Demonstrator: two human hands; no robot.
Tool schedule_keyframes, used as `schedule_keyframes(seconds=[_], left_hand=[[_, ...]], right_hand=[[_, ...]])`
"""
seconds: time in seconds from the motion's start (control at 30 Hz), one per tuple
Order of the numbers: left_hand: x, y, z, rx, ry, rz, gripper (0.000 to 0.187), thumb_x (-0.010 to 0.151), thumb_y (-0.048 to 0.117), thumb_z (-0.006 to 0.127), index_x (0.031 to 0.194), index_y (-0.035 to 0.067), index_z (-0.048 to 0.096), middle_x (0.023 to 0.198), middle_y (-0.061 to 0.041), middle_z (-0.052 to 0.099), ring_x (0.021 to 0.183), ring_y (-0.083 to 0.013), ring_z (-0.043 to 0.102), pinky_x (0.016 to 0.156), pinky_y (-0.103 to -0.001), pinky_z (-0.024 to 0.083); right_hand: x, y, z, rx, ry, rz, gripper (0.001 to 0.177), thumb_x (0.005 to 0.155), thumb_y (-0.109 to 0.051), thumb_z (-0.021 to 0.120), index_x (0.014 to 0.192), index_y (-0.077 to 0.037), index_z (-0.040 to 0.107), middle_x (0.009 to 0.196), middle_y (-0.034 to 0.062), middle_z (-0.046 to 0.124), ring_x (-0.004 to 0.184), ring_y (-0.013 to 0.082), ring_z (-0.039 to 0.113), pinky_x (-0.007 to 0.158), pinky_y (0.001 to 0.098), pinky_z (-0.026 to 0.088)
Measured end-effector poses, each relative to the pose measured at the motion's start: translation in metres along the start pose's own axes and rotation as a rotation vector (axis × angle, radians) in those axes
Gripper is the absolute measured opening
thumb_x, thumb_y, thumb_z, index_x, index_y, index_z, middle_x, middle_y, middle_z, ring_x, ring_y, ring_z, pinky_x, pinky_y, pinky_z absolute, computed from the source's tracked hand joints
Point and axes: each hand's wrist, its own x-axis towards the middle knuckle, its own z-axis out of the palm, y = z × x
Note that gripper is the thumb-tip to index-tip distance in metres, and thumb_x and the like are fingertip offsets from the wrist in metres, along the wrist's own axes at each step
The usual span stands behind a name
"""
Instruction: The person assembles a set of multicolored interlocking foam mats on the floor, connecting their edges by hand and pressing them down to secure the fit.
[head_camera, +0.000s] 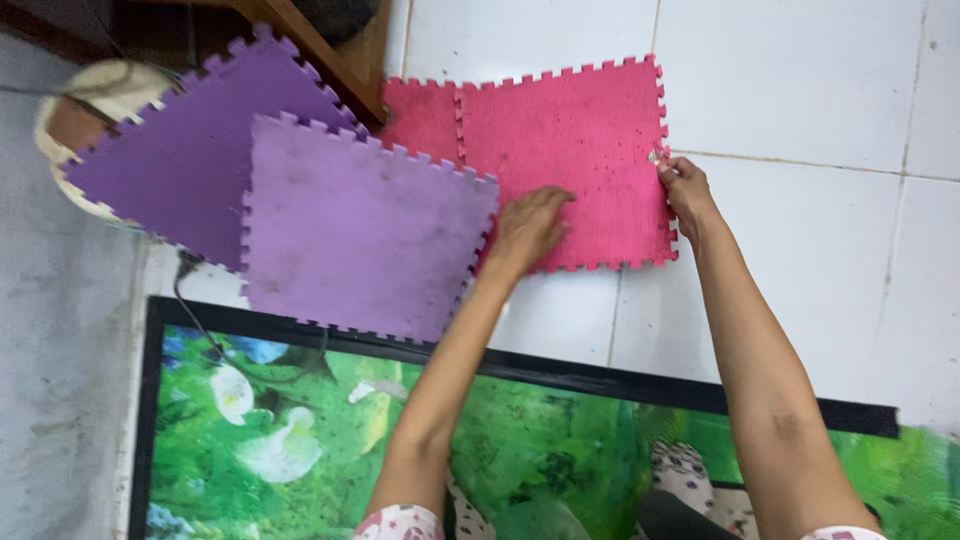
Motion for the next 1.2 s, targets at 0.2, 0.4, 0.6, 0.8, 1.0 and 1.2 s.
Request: schedule_keyframes(seconds=[0.2,0.4,0.6,0.8,1.0,1.2], left_hand=[[-0.032,-0.083,0.015,0.285,0.128,-0.265,0.060,0.084,0.025,0.075,0.137,0.006,0.054,0.144,-0.020,0.051,0.135,-0.0405,0.047,0.101,-0.057,0.044],[-0.023,-0.114,-0.008,0.358,0.191,-0.617,0.060,0.087,0.028,0.071,0.140,0.009,0.051,0.148,-0.017,0.048,0.138,-0.0371,0.040,0.104,-0.068,0.031],[0.004,-0.097,0.036,0.076,0.259,-0.533,0.047,0.090,0.024,0.062,0.135,0.009,0.061,0.131,-0.018,0.067,0.121,-0.0381,0.061,0.105,-0.049,0.048],[0.024,-0.080,0.061,0.001,0.164,-0.704,0.041,0.092,0.028,0.066,0.128,0.009,0.063,0.122,-0.016,0.070,0.111,-0.0364,0.067,0.095,-0.050,0.050],[0.024,-0.094,0.063,-0.140,0.090,-0.804,0.037,0.087,0.025,0.076,0.121,0.016,0.066,0.116,-0.008,0.075,0.110,-0.0304,0.070,0.092,-0.044,0.053],[0.020,-0.107,0.056,-0.057,0.147,-0.717,0.036,0.082,0.016,0.078,0.117,0.019,0.070,0.112,-0.008,0.073,0.105,-0.0297,0.069,0.088,-0.043,0.054]], right_hand=[[0.034,0.045,-0.044,0.094,0.074,-0.064,0.017,0.105,-0.023,0.059,0.113,-0.009,0.065,0.089,0.0010,0.065,0.071,0.0105,0.054,0.058,0.0313,0.045],[0.039,0.073,-0.060,0.073,0.247,-0.108,0.020,0.103,-0.021,0.065,0.115,-0.006,0.068,0.098,0.0053,0.069,0.082,0.0117,0.060,0.073,0.0302,0.052],[0.015,0.074,-0.054,0.021,0.265,-0.033,0.021,0.106,-0.025,0.058,0.114,-0.007,0.065,0.099,0.0051,0.068,0.083,0.0130,0.059,0.074,0.0335,0.051],[0.009,0.078,-0.060,0.063,0.206,-0.126,0.030,0.110,-0.032,0.051,0.111,-0.005,0.063,0.098,0.0033,0.067,0.086,0.0131,0.057,0.079,0.0322,0.050],[-0.007,0.088,-0.048,-0.077,0.365,-0.181,0.050,0.116,-0.043,0.048,0.087,-0.003,0.050,0.079,0.0037,0.048,0.076,0.0153,0.040,0.072,0.0350,0.042],[-0.012,0.082,-0.034,-0.070,0.401,-0.246,0.055,0.116,-0.047,0.051,0.083,-0.003,0.046,0.077,0.0021,0.043,0.075,0.0151,0.037,0.071,0.0355,0.041]])
